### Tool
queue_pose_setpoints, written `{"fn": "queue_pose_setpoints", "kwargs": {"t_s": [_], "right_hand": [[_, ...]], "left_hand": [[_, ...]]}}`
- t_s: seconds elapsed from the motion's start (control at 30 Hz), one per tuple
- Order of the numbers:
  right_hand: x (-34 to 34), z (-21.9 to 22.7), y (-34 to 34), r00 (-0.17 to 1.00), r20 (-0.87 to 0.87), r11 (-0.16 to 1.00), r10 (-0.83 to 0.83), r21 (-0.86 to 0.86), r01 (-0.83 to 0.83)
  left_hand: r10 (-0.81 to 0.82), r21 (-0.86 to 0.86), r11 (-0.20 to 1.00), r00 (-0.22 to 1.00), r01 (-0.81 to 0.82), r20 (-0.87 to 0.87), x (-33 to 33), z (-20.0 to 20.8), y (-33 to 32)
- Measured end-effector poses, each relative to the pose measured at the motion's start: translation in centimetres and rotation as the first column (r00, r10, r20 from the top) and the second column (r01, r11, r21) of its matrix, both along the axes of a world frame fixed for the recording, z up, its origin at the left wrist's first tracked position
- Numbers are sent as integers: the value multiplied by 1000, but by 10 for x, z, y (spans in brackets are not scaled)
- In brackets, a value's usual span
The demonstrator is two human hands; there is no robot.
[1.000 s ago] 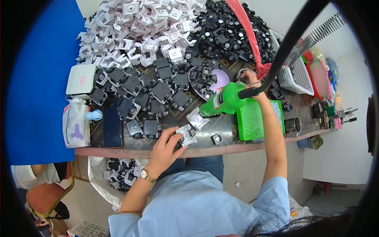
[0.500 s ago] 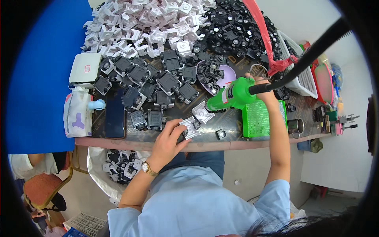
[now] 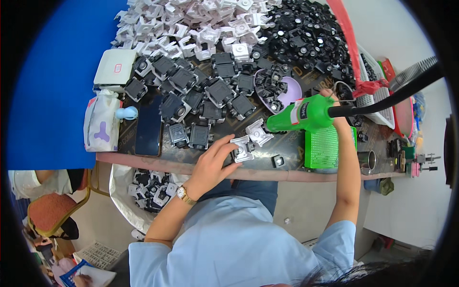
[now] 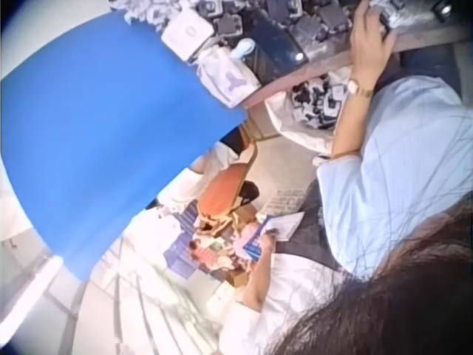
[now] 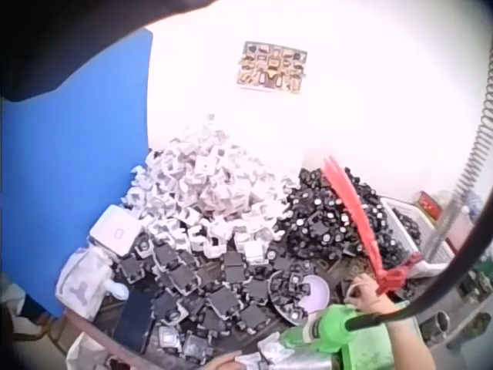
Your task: The person assembles electronic cooling fans into plastic housings by hand, securing them with screws using an electric screwdriver.
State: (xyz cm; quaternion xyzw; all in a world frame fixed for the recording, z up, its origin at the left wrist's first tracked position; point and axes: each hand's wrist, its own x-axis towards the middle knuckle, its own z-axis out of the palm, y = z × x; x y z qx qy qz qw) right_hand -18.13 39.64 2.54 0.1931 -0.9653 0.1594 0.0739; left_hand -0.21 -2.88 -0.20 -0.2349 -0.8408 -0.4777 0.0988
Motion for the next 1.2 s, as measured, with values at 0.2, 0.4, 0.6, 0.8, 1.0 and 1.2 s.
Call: {"fn": "queue_pose_setpoints", "kwargs": {"t_s": [0.2,0.4,0.6,0.8,1.0,1.2], "right_hand": [[83,49,-29,970,234,877,-60,-452,164],[85,41,-52,997,-3,977,-81,-196,78],[23,14,-42,988,57,881,147,-461,-104],[7,12,-38,982,79,974,-172,-135,181],[13,14,-43,989,-66,979,-133,145,141],[-18,-2,-2,974,-86,968,208,-122,-218]], "left_hand": [[-30,7,1000,999,30,10,0,-1,-3],[11,-24,1000,999,-10,32,2,0,-4],[30,-23,999,999,-30,30,1,0,1],[52,-37,998,998,-51,33,3,0,1],[53,-44,998,999,-53,12,2,-1,0],[46,-46,998,999,-45,7,0,1,2]]}}
